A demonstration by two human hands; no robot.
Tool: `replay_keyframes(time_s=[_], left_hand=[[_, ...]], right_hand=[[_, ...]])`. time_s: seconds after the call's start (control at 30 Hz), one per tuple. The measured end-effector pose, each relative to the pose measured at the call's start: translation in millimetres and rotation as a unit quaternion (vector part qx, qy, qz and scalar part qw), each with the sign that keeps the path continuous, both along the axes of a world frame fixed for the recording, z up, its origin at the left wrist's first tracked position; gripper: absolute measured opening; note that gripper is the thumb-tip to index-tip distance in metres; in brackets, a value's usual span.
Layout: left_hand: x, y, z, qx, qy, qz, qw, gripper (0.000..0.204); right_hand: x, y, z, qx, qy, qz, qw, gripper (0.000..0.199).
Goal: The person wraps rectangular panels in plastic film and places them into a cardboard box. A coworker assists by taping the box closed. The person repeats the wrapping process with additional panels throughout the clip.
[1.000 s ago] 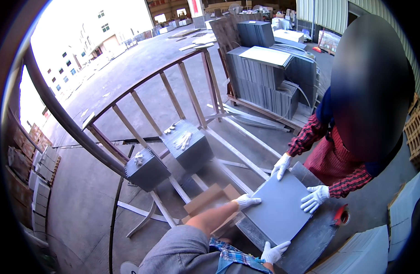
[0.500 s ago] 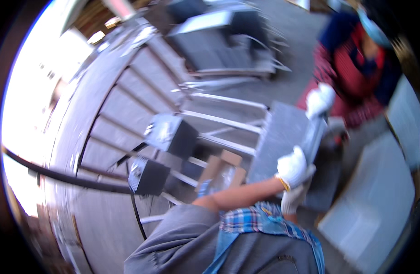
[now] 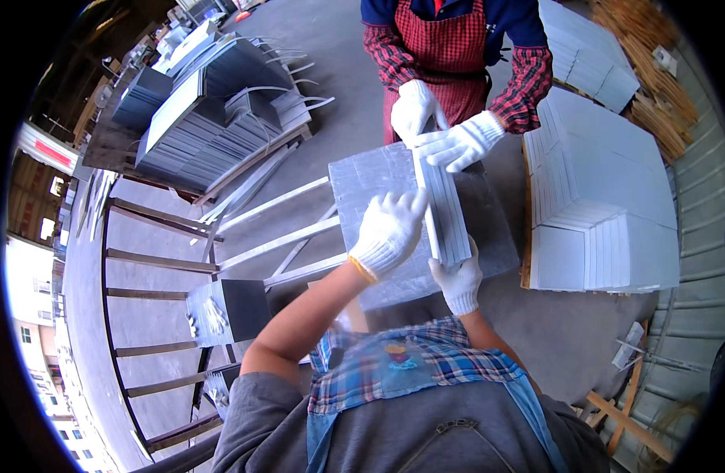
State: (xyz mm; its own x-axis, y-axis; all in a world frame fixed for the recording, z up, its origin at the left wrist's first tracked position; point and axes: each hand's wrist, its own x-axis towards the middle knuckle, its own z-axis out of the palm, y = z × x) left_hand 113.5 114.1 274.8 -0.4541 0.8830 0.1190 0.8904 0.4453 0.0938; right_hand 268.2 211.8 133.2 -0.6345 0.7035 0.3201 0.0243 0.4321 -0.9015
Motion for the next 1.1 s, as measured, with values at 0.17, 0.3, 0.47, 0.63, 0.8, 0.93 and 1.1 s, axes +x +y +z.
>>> replay_keyframes(time_s=[0.17, 0.3, 0.47, 0.63, 0.8, 0.93, 1.1], left_hand=[[-11, 33, -36, 0.021, 0.162, -0.236, 0.958, 0.061], [-18, 52, -1, -0.084, 0.069, -0.31, 0.944, 0.065], [-41, 67, -50, 0.109, 0.034, -0.4, 0.909, 0.059], [-36, 64, -45, 0.097, 0.02, -0.385, 0.918, 0.067], [-38, 68, -32, 0.066, 0.021, -0.386, 0.92, 0.067], [-44, 71, -48, 0.069, 0.024, -0.377, 0.923, 0.093], [-43, 68, -43, 0.09, 0.035, -0.38, 0.92, 0.075]], right_hand=[[-5, 9, -33, -0.183, 0.032, 0.029, 0.982, 0.089], [1, 5, -18, -0.032, -0.042, 0.019, 0.998, 0.092], [31, 7, -57, -0.3, 0.035, 0.044, 0.952, 0.062], [28, -8, -60, -0.552, 0.112, -0.166, 0.81, 0.056], [-25, 29, -108, -0.753, 0.326, -0.104, 0.562, 0.067], [-52, 25, -55, -0.788, 0.48, -0.102, 0.372, 0.078], [-49, 24, -60, -0.787, 0.513, -0.055, 0.338, 0.072]])
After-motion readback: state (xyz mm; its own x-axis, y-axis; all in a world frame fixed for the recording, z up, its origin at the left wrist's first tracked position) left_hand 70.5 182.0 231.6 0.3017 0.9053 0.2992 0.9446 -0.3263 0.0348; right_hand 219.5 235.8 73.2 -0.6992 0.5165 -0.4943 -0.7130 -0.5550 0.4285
